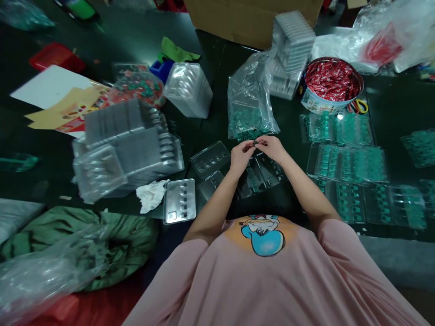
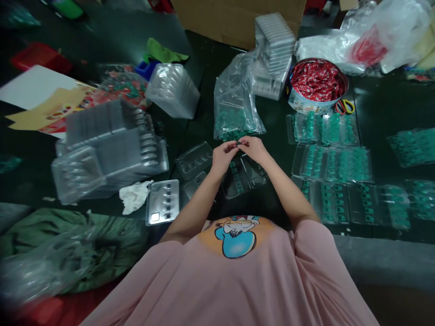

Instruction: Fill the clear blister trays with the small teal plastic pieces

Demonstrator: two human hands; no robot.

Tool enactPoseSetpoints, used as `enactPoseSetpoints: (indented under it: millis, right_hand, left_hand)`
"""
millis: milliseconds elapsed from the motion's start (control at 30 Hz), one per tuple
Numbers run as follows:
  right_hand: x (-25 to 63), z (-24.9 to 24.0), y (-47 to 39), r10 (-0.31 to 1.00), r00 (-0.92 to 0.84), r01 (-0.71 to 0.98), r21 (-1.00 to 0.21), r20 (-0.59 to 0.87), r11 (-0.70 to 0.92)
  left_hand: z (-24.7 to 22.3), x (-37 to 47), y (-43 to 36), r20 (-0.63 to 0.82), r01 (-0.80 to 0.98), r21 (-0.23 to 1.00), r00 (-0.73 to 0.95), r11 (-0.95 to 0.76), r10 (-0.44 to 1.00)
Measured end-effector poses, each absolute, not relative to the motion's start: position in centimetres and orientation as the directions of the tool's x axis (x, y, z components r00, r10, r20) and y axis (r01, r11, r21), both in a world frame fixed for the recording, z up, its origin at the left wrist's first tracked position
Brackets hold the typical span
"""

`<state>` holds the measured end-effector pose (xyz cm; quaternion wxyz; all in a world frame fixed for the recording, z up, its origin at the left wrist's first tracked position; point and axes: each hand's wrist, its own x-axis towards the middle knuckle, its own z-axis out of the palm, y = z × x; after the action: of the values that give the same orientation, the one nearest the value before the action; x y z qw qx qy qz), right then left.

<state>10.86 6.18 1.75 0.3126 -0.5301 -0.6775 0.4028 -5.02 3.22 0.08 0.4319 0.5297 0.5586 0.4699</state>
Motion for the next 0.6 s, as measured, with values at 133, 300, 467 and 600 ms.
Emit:
enactPoseSetpoints:
  millis: [133, 300, 467, 600]
  right_hand:
    - [11.9, 2.6, 4.5, 0.975, -0.223, 0.452, -0.886, 0.004, 0.107]
    - [11.4, 2.9, 3.2, 0.981, -0.152, 0.583, -0.79, 0.121, 0.188]
    - [10.9, 3.0, 2.9, 0.968, -0.079, 0.634, -0.737, 0.238, 0.233]
    - [11.8, 3.2, 3.0, 0.983, -0.027, 0.576, -0.801, 0.184, 0.166]
  left_hand:
    - [0.7, -4.0, 2.7, -0.013, 0.203, 0.979, -0.045, 0.022, 0.999]
    - [1.6, -3.0, 2.3, 0.025, 0.362, 0.932, -0.102, 0.014, 0.995]
    - [2.3, -2.3, 2.6, 0.056, 0.399, 0.917, -0.115, -0.005, 0.992]
    - [2.4, -1.8, 2.9, -0.079, 0.188, 0.977, -0.135, 0.104, 0.988]
